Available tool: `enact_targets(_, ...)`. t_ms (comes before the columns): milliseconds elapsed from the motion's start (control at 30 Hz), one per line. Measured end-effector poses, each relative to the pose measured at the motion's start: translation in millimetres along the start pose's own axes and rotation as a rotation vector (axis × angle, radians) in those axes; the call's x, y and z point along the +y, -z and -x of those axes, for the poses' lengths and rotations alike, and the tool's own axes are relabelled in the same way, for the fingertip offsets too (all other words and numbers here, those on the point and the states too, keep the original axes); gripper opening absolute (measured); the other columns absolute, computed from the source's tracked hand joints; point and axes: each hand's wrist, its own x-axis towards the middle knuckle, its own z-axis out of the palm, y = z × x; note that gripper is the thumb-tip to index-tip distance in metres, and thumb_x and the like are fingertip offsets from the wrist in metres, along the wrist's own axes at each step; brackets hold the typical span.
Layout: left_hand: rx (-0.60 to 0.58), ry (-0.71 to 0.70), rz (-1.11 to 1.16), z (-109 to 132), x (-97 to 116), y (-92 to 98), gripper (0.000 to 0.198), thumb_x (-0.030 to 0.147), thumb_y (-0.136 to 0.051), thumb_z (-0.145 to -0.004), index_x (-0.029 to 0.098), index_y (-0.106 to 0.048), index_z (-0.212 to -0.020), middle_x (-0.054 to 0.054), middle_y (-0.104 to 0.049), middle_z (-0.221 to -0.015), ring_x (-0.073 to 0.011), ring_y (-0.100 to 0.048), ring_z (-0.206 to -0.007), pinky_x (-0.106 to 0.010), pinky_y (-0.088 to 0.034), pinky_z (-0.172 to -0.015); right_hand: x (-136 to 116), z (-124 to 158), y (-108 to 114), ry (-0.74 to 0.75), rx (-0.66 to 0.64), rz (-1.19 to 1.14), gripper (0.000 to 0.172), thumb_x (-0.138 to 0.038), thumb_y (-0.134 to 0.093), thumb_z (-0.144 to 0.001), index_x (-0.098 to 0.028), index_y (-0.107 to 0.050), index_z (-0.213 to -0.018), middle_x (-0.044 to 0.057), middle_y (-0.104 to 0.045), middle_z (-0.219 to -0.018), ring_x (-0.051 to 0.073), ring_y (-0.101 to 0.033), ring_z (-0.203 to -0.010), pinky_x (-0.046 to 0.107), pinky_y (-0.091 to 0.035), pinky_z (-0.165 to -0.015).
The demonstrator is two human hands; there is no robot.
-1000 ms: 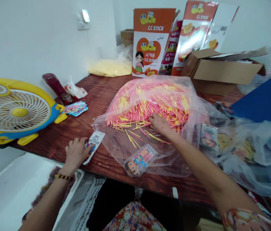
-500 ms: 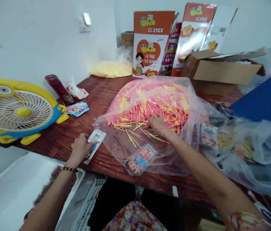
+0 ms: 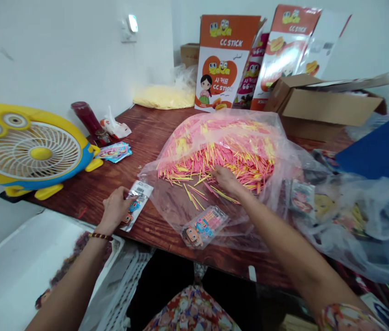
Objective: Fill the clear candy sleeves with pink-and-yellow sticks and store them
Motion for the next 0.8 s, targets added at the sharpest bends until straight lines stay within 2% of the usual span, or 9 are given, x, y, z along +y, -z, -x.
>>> enact_targets(67, -0.015, 0.030, 0.051, -2.1, 0.9, 1.4, 0.027, 0.047, -0.057, -0.079, 0.021, -0.057, -0.088, -0.005, -0.069, -0.087, -0.0252, -0.066, -0.089, -0.031, -0.041, -0.074, 0.4, -1.4, -2.4, -0.037, 0.014, -0.071, 0.025, -0.033, -0.040, -0.095, -0.018, -0.058, -0.085, 0.001, -0.060, -0.069, 0.014, -0.050, -0.059, 0.025, -0.031, -0.056)
enact_targets(133, -0.034, 0.042, 0.077, -3.4, 2.6, 4.4, 0.025, 0.045, -0.058, -0.078, 0.021, -0.058, -0.086, -0.004, -0.069, -0.084, -0.0248, -0.066, -0.088, -0.031, -0.041, -0.073, 2.1, -2.9, -3.8, -0.028, 0.018, -0.046, 0.025, -0.034, -0.042, -0.094, -0.018, -0.057, -0.081, 0.000, -0.059, -0.067, 0.014, -0.049, -0.058, 0.024, -0.031, -0.055)
enact_targets(300, 0.007, -0.006, 0.027, -1.6, 3.2, 9.9, 0.030, 0.042, -0.055, -0.082, 0.021, -0.060, -0.103, -0.005, -0.072, -0.092, -0.0255, -0.068, -0.092, -0.032, -0.041, -0.081, 7.0, -3.0, -3.9, 0.009, 0.050, 0.013, 0.023, -0.033, -0.048, -0.091, -0.019, -0.057, -0.076, 0.002, -0.061, -0.068, 0.014, -0.051, -0.062, 0.025, -0.032, -0.058)
enact_targets(433, 0.049, -0.022, -0.052, -0.6, -3.0, 6.5, 0.031, 0.045, -0.052, -0.086, 0.022, -0.056, -0.106, -0.006, -0.072, -0.091, -0.0270, -0.068, -0.089, -0.034, -0.042, -0.080, 1.5, -1.1, -6.2, -0.024, 0.124, -0.274, 0.026, -0.039, -0.046, -0.089, -0.020, -0.053, -0.074, 0.001, -0.062, -0.068, 0.014, -0.053, -0.061, 0.025, -0.037, -0.060)
enact_targets(600, 0.104, -0.054, 0.032, -2.7, -8.3, 2.4, 0.020, 0.040, -0.054, -0.083, 0.021, -0.057, -0.085, -0.007, -0.070, -0.092, -0.0248, -0.066, -0.090, -0.032, -0.044, -0.078, -18.4, 8.8, -24.9, -0.010, 0.130, -0.844, 0.032, -0.054, -0.049, -0.081, -0.023, -0.047, -0.089, 0.001, -0.063, -0.077, 0.016, -0.057, -0.066, 0.027, -0.046, -0.063)
enact_targets(700, 0.115, -0.044, 0.173, -1.1, -8.9, 4.9, 0.018, 0.038, -0.054, -0.081, 0.021, -0.059, -0.081, -0.004, -0.070, -0.084, -0.0213, -0.065, -0.081, -0.029, -0.045, -0.075, -27.2, 21.0, -45.6, 0.048, 0.109, -0.907, 0.033, -0.054, -0.051, -0.080, -0.024, -0.048, -0.093, 0.002, -0.064, -0.084, 0.016, -0.060, -0.074, 0.027, -0.049, -0.068)
enact_targets(800, 0.154, -0.054, 0.309, 2.0, -11.1, 9.0, 0.020, 0.038, -0.054, -0.080, 0.020, -0.063, -0.083, -0.003, -0.070, -0.082, -0.0191, -0.063, -0.077, -0.028, -0.046, -0.072, -27.3, 30.7, -65.6, 0.047, 0.072, -0.900, 0.031, -0.046, -0.055, -0.078, -0.024, -0.050, -0.099, 0.001, -0.067, -0.082, 0.017, -0.063, -0.075, 0.029, -0.050, -0.074)
